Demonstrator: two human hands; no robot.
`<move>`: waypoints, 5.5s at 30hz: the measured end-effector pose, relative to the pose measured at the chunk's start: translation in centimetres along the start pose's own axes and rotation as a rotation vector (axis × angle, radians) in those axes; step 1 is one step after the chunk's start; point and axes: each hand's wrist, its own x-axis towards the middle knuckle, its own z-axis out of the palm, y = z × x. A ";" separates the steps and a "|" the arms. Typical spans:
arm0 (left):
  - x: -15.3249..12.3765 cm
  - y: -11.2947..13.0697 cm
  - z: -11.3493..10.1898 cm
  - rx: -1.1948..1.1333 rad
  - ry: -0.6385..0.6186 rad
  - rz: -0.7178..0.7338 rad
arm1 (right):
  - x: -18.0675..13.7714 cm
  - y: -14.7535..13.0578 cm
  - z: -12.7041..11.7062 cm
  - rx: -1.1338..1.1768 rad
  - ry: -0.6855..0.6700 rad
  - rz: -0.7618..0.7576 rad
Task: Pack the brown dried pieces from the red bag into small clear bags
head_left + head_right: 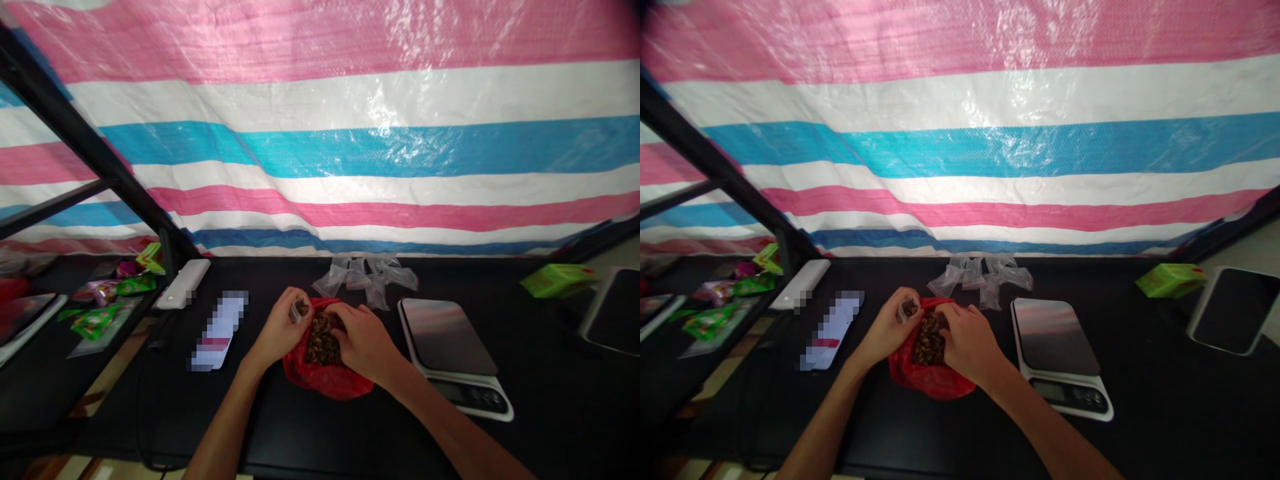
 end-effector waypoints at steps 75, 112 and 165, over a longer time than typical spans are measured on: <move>-0.3 -0.6 1.3 0.297 0.032 0.038 | 0.8 2.0 -2.6 -0.142 0.288 -0.265; -0.7 -0.6 -0.8 0.037 -0.151 -0.112 | 0.0 1.6 -2.8 -0.202 0.002 -0.193; -0.6 -0.5 1.7 0.267 -0.007 0.092 | 0.0 0.6 0.2 0.288 0.190 -0.057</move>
